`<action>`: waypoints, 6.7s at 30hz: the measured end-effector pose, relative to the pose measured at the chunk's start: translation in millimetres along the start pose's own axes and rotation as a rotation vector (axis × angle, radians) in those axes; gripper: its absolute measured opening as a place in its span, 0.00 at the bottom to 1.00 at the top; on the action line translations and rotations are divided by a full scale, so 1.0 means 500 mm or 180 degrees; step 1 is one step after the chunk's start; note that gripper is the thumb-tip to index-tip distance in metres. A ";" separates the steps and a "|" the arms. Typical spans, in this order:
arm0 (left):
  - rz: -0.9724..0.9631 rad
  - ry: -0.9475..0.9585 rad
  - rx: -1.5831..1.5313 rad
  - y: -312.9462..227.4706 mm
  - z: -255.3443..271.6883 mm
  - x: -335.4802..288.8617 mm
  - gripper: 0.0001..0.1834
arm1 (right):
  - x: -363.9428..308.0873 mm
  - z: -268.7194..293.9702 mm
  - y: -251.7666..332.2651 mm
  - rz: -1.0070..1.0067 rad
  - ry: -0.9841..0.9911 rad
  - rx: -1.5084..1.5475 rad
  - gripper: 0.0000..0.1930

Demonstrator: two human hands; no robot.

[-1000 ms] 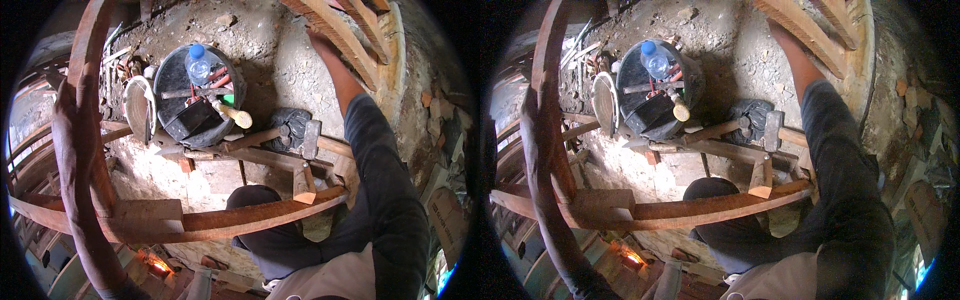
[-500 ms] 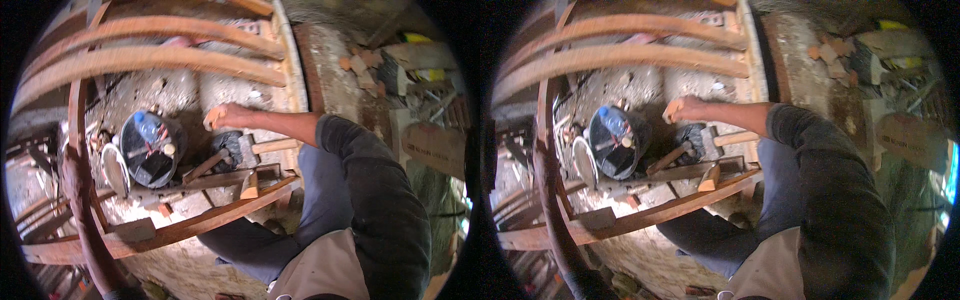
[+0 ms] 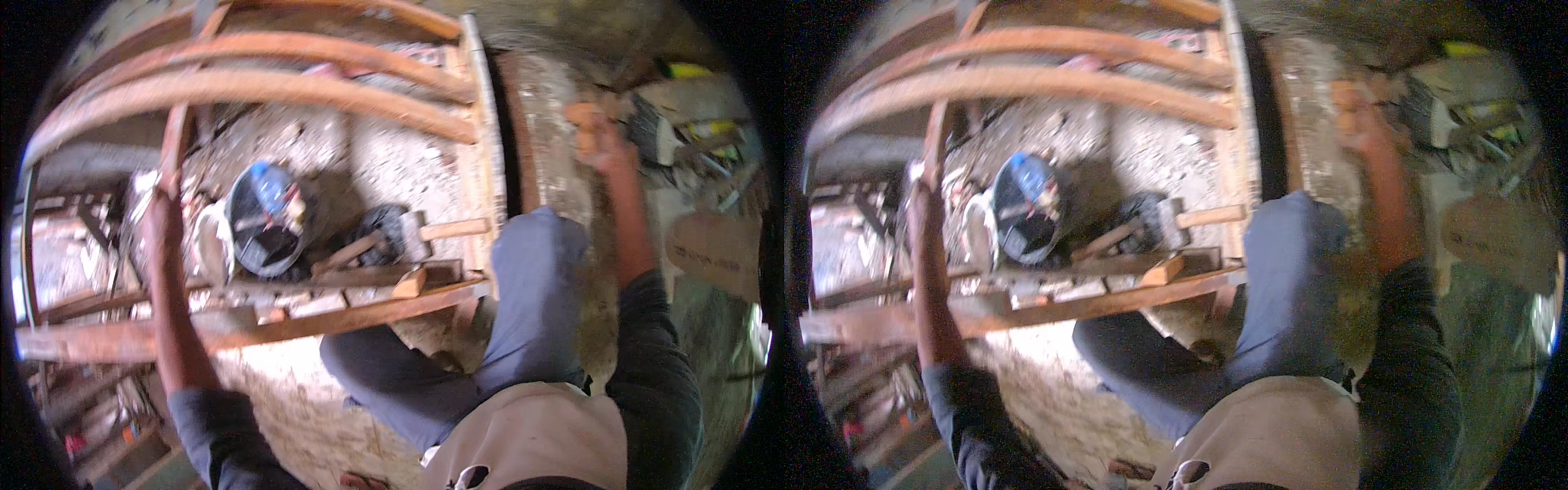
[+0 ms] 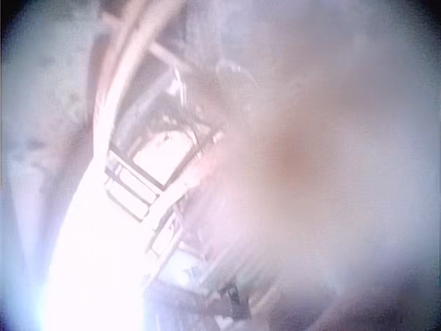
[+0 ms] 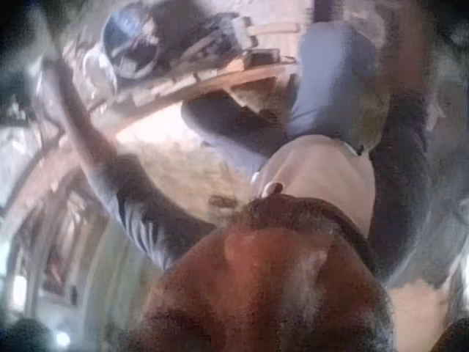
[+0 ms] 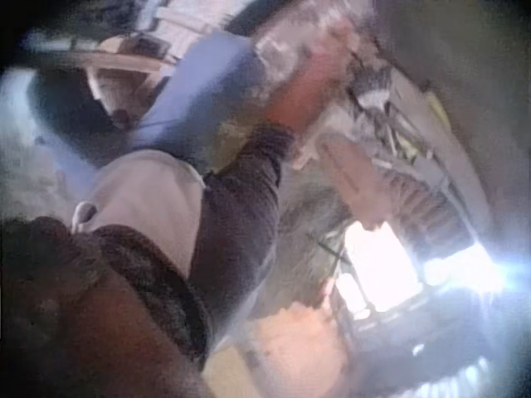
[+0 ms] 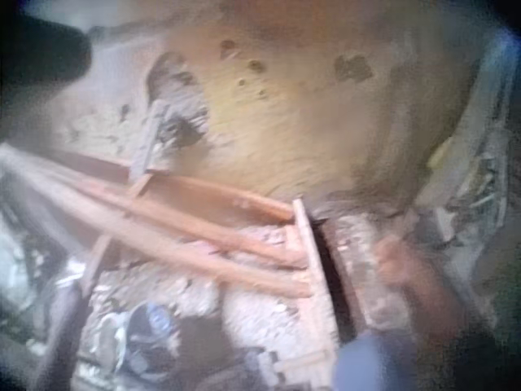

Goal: The person assembles a curved wooden frame by positioning planks and securing them with a hammer and nails. They also clear debris from the work area and pour water from a bucket onto the frame.

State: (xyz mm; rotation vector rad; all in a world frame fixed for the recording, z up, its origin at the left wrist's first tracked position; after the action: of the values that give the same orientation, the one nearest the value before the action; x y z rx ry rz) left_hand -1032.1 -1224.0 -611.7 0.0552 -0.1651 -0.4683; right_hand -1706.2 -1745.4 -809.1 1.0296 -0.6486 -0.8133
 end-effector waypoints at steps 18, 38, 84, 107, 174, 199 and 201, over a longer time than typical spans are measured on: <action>-0.0094 0.0036 -0.0263 -0.032 0.033 -0.037 0.38 | -0.235 -0.809 0.277 -0.1253 0.3610 0.0117 0.48; -0.0037 0.0219 -0.0426 -0.033 0.032 -0.033 0.37 | -0.243 -1.409 0.252 -0.2407 0.1886 0.2344 0.23; -0.0150 -0.0005 -0.0446 -0.056 0.074 -0.061 0.32 | -0.307 -1.134 0.125 0.1236 0.3508 -0.2190 0.27; -0.0154 -0.0010 -0.0571 -0.057 0.055 -0.046 0.33 | -0.125 -1.139 0.290 -0.0064 0.2850 -0.0088 0.21; -0.0297 -0.0012 -0.0395 -0.034 0.034 -0.029 0.38 | -0.237 -1.621 0.203 0.2446 0.1385 -0.0456 0.09; -0.0200 0.0033 -0.0409 -0.030 0.031 -0.027 0.38 | -0.110 -1.437 0.577 0.2021 0.2461 0.1279 0.19; -0.0208 -0.0003 -0.0486 -0.025 0.029 -0.025 0.38 | -0.105 -1.425 0.590 0.1939 0.2429 0.1594 0.14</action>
State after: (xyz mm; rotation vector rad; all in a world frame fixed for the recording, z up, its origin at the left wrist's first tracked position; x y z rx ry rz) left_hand -1051.0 -1229.7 -600.2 -0.0895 -0.1282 -0.5450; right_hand -1091.5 -1276.6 -815.5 1.3769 -0.4551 0.3065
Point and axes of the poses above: each hand's wrist, its own x-axis towards the middle knuckle, its own z-axis out of the back of the hand, y = z × x, the point moved 5 cm from there along x, towards the middle knuckle, and after that the axes turned 6 degrees about z, right-handed, at the moved point
